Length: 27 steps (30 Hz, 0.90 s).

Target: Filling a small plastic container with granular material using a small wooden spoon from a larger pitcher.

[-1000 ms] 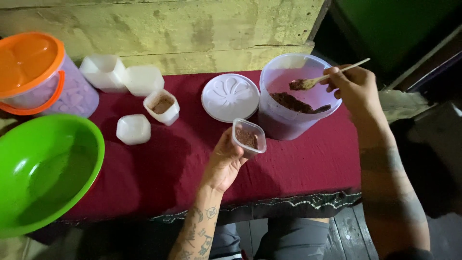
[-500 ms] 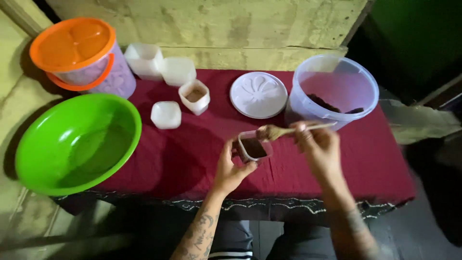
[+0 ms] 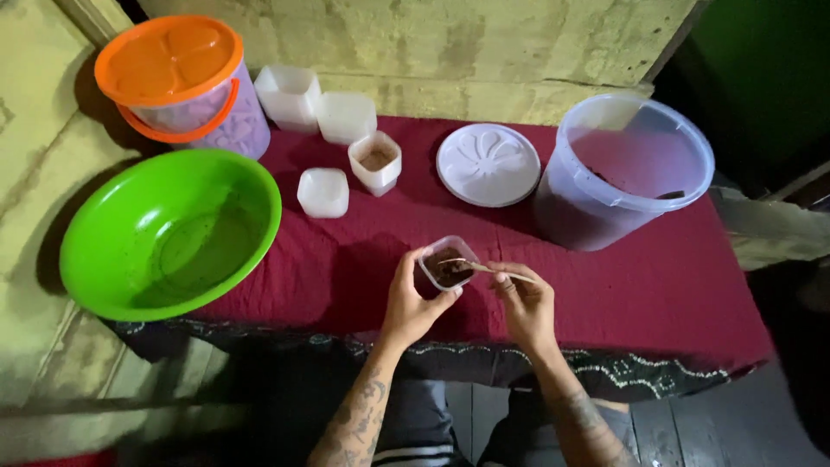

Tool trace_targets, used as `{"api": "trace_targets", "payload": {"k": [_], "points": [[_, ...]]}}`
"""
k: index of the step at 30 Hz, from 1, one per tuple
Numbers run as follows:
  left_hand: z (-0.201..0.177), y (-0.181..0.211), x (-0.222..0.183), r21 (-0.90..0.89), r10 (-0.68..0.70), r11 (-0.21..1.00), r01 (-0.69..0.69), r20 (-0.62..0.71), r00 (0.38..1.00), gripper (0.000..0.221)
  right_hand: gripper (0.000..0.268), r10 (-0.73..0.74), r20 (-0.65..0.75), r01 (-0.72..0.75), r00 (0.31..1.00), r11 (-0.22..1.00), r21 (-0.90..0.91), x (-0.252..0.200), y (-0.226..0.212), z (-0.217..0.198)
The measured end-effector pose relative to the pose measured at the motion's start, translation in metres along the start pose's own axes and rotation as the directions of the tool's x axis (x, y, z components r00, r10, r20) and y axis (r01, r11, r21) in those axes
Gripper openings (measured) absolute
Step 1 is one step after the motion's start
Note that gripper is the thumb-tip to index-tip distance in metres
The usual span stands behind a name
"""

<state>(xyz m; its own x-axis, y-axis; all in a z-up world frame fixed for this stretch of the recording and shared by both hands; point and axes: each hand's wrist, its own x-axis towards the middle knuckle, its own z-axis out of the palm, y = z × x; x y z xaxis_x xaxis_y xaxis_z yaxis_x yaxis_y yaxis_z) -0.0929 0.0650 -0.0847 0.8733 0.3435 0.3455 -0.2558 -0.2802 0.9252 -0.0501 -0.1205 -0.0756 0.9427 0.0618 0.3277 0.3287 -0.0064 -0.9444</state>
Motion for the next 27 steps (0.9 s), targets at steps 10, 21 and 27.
{"api": "trace_targets", "payload": {"k": [10, 21, 27], "points": [[-0.002, -0.039, 0.007, 0.319, 0.1, 0.942, -0.106, 0.035, 0.994, 0.077, 0.011, -0.032, -0.06, 0.034, 0.998, 0.999, 0.02, -0.003, 0.028, 0.008], [0.0, -0.03, 0.007, 0.368, 0.069, 0.928, -0.061, -0.008, 0.998, 0.076, 0.014, -0.038, -0.007, 0.038, 0.999, 0.998, -0.046, 0.007, 0.032, 0.02], [0.0, -0.042, 0.009, 0.388, 0.032, 0.921, -0.032, 0.006, 0.999, 0.079, 0.011, -0.137, 0.143, 0.189, 0.98, 0.864, -0.466, 0.022, 0.042, 0.022]]}}
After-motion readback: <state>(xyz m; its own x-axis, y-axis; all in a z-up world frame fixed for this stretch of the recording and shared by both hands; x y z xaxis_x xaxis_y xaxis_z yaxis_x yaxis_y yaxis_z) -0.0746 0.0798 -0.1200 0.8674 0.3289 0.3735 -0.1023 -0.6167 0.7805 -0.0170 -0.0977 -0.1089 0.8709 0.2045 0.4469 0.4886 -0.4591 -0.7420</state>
